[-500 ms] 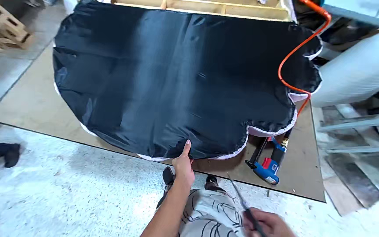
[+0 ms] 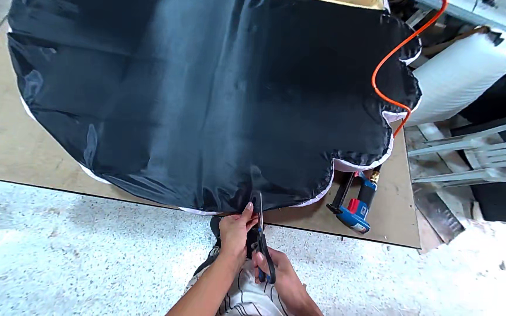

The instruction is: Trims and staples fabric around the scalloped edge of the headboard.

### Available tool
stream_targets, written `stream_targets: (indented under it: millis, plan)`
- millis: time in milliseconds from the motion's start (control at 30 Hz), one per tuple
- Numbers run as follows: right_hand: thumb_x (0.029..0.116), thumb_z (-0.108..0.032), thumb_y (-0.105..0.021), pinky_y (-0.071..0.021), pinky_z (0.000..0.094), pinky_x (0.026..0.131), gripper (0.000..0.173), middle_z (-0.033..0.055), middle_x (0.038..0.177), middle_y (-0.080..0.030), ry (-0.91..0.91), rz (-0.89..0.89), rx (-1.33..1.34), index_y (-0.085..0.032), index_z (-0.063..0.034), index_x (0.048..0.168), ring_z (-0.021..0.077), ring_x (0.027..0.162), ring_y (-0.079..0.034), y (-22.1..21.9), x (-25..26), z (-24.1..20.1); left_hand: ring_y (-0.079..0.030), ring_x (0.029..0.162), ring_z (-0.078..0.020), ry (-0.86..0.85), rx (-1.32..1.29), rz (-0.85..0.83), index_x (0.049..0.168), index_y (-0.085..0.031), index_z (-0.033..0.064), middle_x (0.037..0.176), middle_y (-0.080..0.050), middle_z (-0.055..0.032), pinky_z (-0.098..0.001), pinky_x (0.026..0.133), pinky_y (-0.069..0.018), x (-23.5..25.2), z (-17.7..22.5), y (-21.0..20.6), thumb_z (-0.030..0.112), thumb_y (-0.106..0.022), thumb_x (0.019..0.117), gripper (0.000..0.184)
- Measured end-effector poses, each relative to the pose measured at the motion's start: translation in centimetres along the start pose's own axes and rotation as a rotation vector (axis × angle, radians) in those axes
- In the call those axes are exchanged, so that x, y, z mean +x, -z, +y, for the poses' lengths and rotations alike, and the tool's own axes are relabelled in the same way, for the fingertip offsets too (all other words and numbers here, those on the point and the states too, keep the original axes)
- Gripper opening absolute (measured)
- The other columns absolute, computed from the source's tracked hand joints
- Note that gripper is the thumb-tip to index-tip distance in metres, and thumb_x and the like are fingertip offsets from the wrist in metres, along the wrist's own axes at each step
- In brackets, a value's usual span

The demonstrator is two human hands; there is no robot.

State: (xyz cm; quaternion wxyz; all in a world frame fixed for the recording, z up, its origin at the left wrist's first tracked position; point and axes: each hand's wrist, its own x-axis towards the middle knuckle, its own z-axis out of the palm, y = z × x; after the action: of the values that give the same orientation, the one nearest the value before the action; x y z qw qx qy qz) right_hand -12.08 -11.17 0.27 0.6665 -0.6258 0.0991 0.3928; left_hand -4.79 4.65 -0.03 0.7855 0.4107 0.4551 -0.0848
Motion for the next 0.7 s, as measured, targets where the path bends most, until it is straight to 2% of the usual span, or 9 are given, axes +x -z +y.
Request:
stream_targets:
  millis: [67,167,367,467,700]
  plan:
    - [0.0947,-0.058,-0.067,-0.0616,0.0429,0.066,0.055,0.0117,0.077,-0.068,0.01,0.033,-0.022,-0.07,-0.0034,0.1,0.0254,0.068,-0.068,0.0,0.5,-0.4,-0.077,0.09,-0.0365,0.038,-0.08,-0.055,0.112,-0.062,-0.0159,0.099,-0.075,-0.0271,-0.0457,0.086,-0.0652,-0.3,0.6,-0.1,0.014,-0.07,0.0981,0.034]
    - [0.0915,-0.059,-0.071,-0.0589,0.0409,0.06,0.054,0.0113,0.072,-0.067,0.034,0.065,-0.051,-0.07,-0.0046,0.096,0.0245,0.062,-0.066,0.1,1.0,-0.2,-0.076,0.092,-0.0395,0.07,-0.134,-0.13,0.115,-0.058,-0.0181,0.103,-0.074,-0.0308,-0.0466,0.086,-0.0643,-0.6,1.0,0.0,0.014,-0.063,0.1027,0.034]
    - [0.0903,-0.056,-0.074,-0.0546,0.0395,0.053,0.052,0.0112,0.065,-0.061,0.037,0.105,-0.007,-0.069,-0.0047,0.092,0.0234,0.055,-0.06,0.0,1.8,0.1,-0.076,0.095,-0.0406,0.019,-0.111,-0.152,0.116,-0.059,-0.0183,0.104,-0.073,-0.0312,-0.0478,0.089,-0.064,-0.3,0.7,0.2,0.012,-0.062,0.1028,0.033]
    - [0.0901,-0.054,-0.075,-0.0523,0.0378,0.053,0.05,0.01,0.067,-0.061,0.06,0.11,0.013,-0.069,-0.0044,0.095,0.0218,0.056,-0.058,0.1,2.5,0.0,-0.075,0.098,-0.0425,-0.025,-0.108,-0.164,0.12,-0.057,-0.0177,0.106,-0.073,-0.0316,-0.05,0.09,-0.0636,0.0,0.5,0.2,0.01,-0.063,0.102,0.034]
    - [0.0912,-0.055,-0.073,-0.0545,0.0384,0.056,0.05,0.0105,0.068,-0.061,0.055,0.119,0.043,-0.069,-0.0047,0.094,0.0223,0.058,-0.06,0.0,3.7,0.1,-0.073,0.102,-0.0444,-0.082,-0.107,-0.177,0.123,-0.056,-0.0174,0.111,-0.071,-0.0333,-0.0516,0.094,-0.0617,0.5,0.1,0.6,0.008,-0.062,0.1021,0.033]
